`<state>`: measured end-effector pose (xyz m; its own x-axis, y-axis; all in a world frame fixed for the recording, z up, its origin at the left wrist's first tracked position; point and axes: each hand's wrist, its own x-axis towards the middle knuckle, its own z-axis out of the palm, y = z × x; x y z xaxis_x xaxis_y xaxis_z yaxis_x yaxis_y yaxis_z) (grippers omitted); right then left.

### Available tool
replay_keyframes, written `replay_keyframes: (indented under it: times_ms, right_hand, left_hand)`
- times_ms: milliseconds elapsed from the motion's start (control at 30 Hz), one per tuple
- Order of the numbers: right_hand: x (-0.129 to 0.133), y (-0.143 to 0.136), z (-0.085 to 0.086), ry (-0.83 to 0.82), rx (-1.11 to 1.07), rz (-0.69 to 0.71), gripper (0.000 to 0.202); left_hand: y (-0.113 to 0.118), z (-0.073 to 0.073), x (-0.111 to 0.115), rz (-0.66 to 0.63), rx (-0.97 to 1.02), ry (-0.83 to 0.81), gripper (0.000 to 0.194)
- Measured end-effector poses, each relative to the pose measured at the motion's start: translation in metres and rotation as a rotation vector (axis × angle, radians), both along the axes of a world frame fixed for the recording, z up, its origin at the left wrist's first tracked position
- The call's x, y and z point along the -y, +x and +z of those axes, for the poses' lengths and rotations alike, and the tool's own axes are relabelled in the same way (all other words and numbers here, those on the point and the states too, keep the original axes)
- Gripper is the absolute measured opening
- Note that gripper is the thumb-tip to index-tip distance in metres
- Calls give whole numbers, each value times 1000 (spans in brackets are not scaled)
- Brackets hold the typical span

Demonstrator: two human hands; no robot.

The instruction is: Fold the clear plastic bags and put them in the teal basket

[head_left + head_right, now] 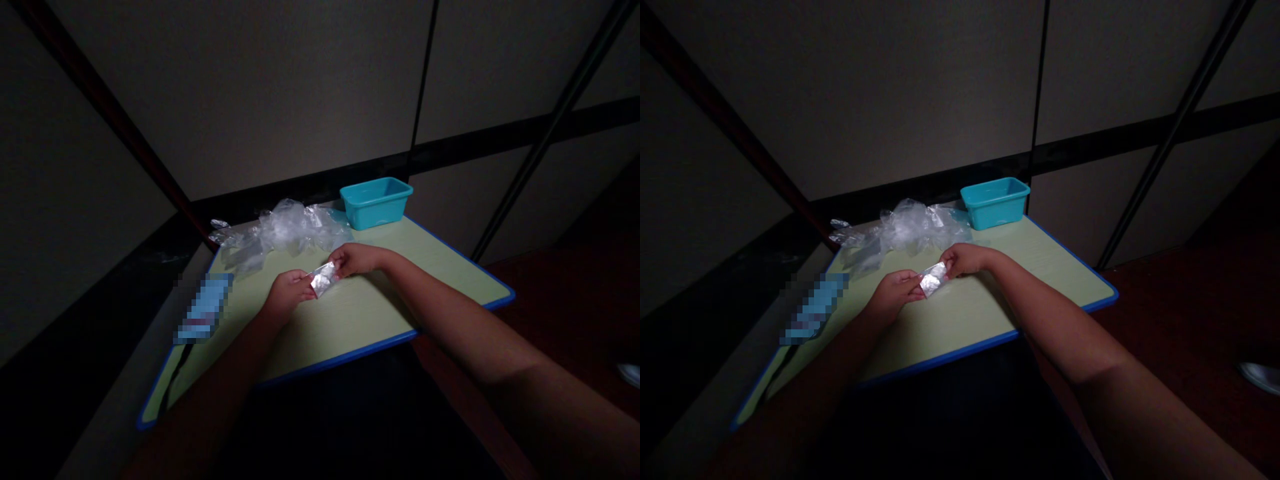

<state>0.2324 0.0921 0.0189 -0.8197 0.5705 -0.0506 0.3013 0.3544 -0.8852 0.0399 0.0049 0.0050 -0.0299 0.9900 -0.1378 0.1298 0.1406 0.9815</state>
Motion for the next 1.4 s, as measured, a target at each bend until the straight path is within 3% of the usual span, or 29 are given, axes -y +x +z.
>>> replay_keyframes:
  times_ms: [533, 800, 1067, 1233, 1400]
  right_hand:
    - [8, -6, 2, 67, 57, -77, 11]
    - [12, -9, 3, 90, 95, -89, 10]
    - [10, -17, -3, 225, 138, -170, 6]
    - [11, -20, -6, 199, 129, -253, 37]
    - [13, -20, -8, 201, 127, -240, 35]
  left_hand:
    - [0, 5, 2, 12, -40, -15, 32]
    - [-7, 5, -8, 279, 61, 63, 43]
    - [-9, 2, -11, 289, 30, 50, 26]
    - [-7, 1, -11, 266, -25, 70, 16]
    - [-8, -4, -12, 233, -116, 121, 2]
